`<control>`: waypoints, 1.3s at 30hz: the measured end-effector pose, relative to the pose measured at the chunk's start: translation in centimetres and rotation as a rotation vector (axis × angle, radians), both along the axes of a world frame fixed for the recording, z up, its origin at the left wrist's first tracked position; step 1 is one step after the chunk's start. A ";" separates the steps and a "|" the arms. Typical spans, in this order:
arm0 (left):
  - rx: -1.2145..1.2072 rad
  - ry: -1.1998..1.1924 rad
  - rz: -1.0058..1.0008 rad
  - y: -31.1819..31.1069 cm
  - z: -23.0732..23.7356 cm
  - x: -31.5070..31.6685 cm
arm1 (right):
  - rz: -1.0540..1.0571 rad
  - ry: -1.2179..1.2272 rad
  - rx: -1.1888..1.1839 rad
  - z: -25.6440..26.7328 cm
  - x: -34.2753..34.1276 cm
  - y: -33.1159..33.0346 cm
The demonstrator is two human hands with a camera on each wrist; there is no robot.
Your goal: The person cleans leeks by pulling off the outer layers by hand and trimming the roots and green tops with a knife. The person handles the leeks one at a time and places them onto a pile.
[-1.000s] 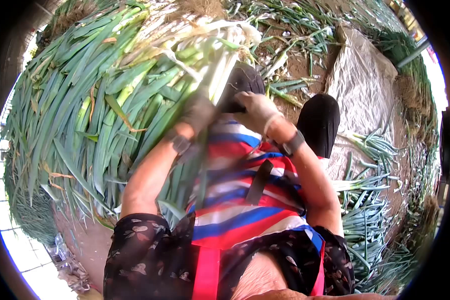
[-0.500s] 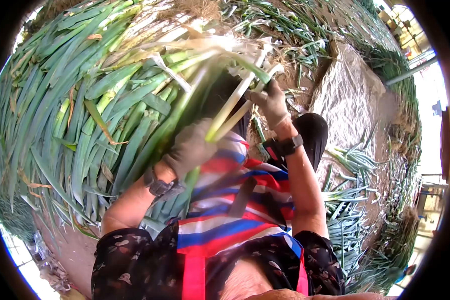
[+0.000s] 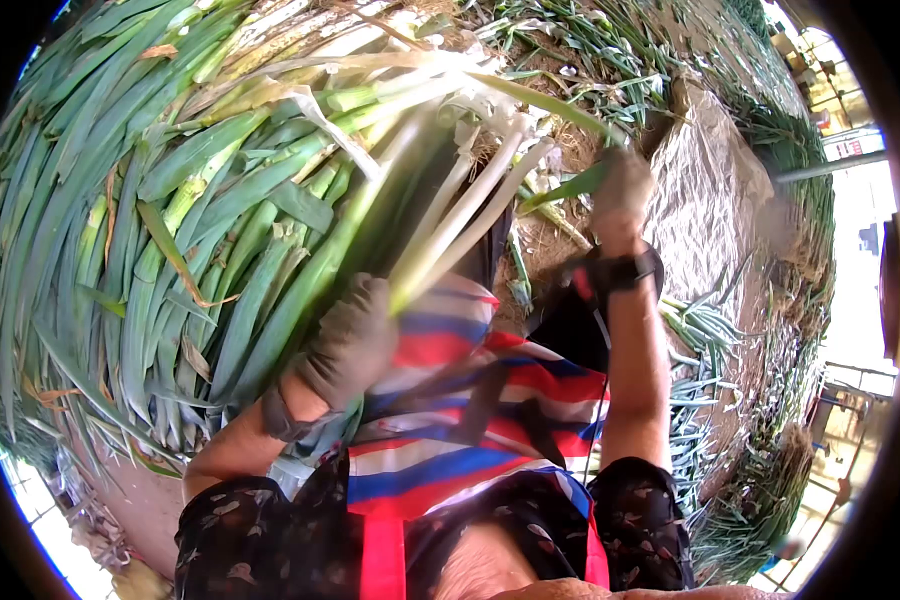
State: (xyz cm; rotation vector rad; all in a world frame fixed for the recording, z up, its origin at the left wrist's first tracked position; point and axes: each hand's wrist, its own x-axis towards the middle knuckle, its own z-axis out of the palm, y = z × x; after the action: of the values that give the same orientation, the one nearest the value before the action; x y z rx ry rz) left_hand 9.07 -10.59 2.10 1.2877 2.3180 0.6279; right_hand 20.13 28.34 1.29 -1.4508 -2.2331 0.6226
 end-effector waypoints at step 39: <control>-0.244 0.440 -0.073 2.2 0.5 2.9 | 1.100 -1.038 0.347 4.5 -11.2 -1.5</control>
State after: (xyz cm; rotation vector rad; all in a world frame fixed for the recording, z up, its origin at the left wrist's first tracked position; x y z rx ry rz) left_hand 12.00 -8.43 2.61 1.4980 2.5709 0.0285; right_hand 8.94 26.84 5.78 -0.1765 -3.6392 -0.4143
